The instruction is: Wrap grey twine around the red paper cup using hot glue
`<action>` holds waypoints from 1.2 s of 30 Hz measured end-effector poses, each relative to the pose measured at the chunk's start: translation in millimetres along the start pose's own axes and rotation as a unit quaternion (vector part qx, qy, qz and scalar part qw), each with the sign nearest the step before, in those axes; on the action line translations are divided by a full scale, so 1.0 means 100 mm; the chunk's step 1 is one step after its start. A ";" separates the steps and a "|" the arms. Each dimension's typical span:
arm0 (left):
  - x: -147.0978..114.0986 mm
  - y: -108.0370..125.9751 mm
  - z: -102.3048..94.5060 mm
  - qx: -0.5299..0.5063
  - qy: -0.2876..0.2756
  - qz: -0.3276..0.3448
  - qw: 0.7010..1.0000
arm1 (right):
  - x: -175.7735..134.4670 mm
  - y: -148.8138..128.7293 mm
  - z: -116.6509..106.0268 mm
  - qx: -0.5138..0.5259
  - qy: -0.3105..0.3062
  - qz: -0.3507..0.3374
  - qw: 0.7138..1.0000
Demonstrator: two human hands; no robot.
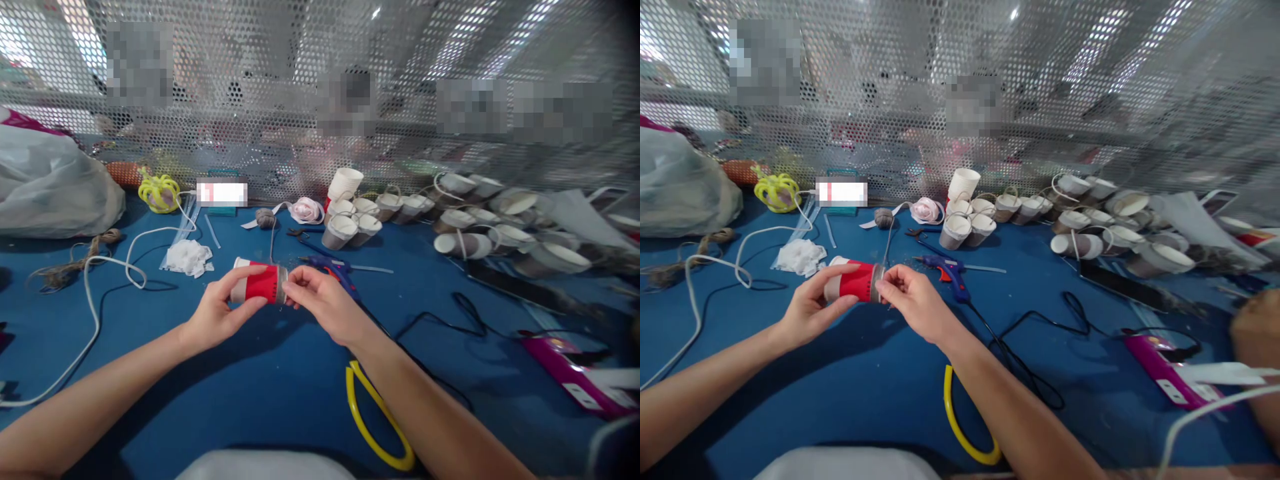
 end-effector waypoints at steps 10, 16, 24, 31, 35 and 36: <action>0.03 -0.31 0.14 -0.213 -0.036 -0.212 0.953 | -0.12 -0.11 -0.08 -0.186 0.063 -0.101 0.975; 0.02 -0.23 0.18 -0.141 -0.061 -0.148 0.977 | -0.09 -0.02 -0.07 -0.161 0.052 -0.102 0.980; 0.00 -0.20 0.27 -0.088 -0.093 -0.104 0.986 | -0.11 0.07 0.16 0.032 -0.054 -0.052 0.997; -0.02 -0.27 0.32 -0.049 -0.106 -0.130 0.985 | -0.03 0.19 0.08 0.138 -0.047 -0.063 0.987; -0.03 -0.29 0.30 -0.036 -0.096 -0.148 0.984 | 0.05 0.27 -0.04 0.176 0.019 -0.067 0.982; -0.03 -0.29 0.29 -0.032 -0.092 -0.152 0.984 | 0.06 0.27 -0.10 0.187 0.052 -0.065 0.979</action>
Point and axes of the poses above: each hand's wrist, its own x-axis towards the middle knuckle, its own z-axis out of the palm, y = z × x, the point moved 8 cm from there along x, towards the middle knuckle, and after that the axes turned 9 degrees about x, right-handed, at the moved point
